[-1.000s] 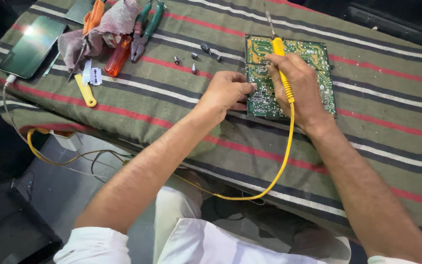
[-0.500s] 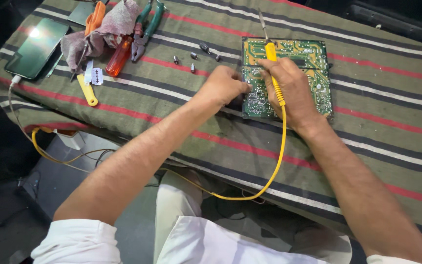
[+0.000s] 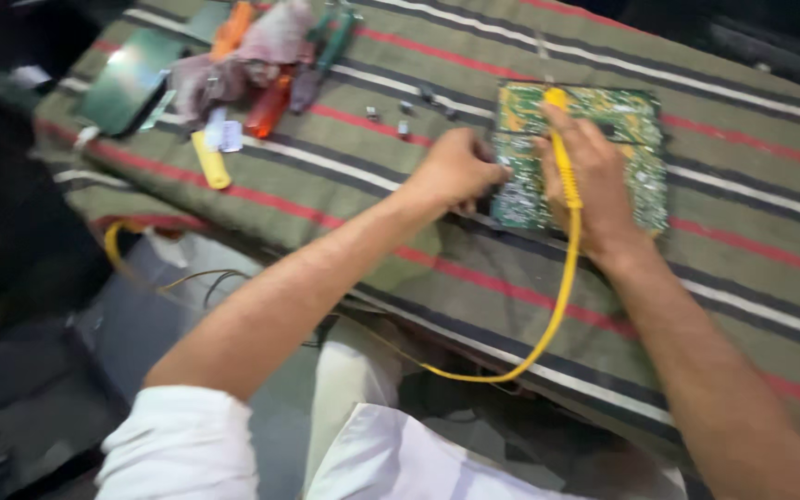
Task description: The person solders and desolders components on a green circuit board placed on a cloth-covered bench, holding the board with one hand while applying a yellow soldering iron with the other. They reposition and flip the board, pick up small components from the bench, and use pliers and a screwdriver nearby while working on different board sections.
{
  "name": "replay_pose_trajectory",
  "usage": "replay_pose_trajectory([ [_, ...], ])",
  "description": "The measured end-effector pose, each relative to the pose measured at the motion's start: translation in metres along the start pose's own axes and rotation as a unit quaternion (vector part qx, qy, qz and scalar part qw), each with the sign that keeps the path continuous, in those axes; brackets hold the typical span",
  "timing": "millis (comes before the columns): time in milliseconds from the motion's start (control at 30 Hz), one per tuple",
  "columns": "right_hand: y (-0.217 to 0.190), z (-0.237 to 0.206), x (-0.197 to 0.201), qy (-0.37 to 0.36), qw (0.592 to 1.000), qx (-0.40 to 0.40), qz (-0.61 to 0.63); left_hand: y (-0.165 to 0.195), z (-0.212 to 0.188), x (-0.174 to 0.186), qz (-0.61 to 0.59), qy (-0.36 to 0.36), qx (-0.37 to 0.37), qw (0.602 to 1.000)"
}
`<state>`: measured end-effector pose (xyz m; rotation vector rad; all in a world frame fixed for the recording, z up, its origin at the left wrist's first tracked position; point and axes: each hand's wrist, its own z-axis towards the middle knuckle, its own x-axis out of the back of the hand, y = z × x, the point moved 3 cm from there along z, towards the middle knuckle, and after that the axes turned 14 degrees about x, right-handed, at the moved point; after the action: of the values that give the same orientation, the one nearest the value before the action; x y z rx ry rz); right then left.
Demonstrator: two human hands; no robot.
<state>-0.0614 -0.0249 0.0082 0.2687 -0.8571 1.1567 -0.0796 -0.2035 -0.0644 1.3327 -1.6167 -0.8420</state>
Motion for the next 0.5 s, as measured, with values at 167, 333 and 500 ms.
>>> replay_pose_trajectory([
  [167, -0.006, 0.004, 0.006, 0.022, 0.999, 0.027, -0.022, 0.009, -0.024, 0.013, 0.007, 0.056, -0.065, 0.996],
  [333, -0.015, 0.007, 0.011, 0.057, 0.998, 0.004, 0.015, 0.004, -0.053, 0.069, 0.091, 0.199, -0.231, 0.948],
  [500, -0.029, 0.014, 0.021, 0.089, 0.991, 0.076, -0.062, -0.013, -0.066, 0.183, 0.062, 0.325, -0.271, 0.904],
])
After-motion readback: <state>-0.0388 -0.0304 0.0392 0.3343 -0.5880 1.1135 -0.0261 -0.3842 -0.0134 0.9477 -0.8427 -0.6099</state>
